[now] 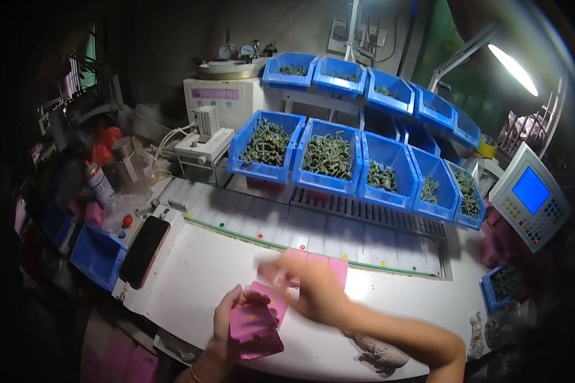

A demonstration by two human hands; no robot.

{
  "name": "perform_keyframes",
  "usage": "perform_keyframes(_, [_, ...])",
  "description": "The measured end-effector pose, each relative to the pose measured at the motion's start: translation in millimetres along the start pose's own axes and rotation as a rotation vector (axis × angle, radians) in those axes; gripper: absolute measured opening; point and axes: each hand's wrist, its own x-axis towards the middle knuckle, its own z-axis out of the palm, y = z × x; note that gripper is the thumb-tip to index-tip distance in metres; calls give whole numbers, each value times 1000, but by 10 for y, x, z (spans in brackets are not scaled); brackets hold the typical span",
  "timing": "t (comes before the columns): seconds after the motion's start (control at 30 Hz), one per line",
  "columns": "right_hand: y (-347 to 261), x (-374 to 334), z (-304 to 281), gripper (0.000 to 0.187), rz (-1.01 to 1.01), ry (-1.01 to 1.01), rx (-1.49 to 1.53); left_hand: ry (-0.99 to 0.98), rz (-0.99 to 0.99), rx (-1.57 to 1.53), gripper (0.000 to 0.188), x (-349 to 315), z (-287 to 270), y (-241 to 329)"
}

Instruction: The person removes small green molded components from pink molds and cleans the molds with a white cloth. They place the components into blue bins and interact with a control panel on a machine.

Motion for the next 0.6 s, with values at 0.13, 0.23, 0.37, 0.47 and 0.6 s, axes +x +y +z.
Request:
perform_keyframes(0.13, [-371,-537,14,34,-141,-126,-153,-211,-225,23,85,82,177,-89])
perform_keyframes(0.23, [-320,-774,-172,40,458,2,515,-751,-161,324,102,-150,280,-173])
perform_keyframes(0.37, [-133,-1050,-70,51,435,51,1053,-730,-5,557,113,-202,475,-340])
perform_keyframes(0.47, [-59,-1252,157,44,807,182,1391,-893,16,618,105,-242,574,-451])
perform_keyframes(0.6, [-195,-1143,-114,53,931,124,826,-788,-153,478,80,-197,596,-405])
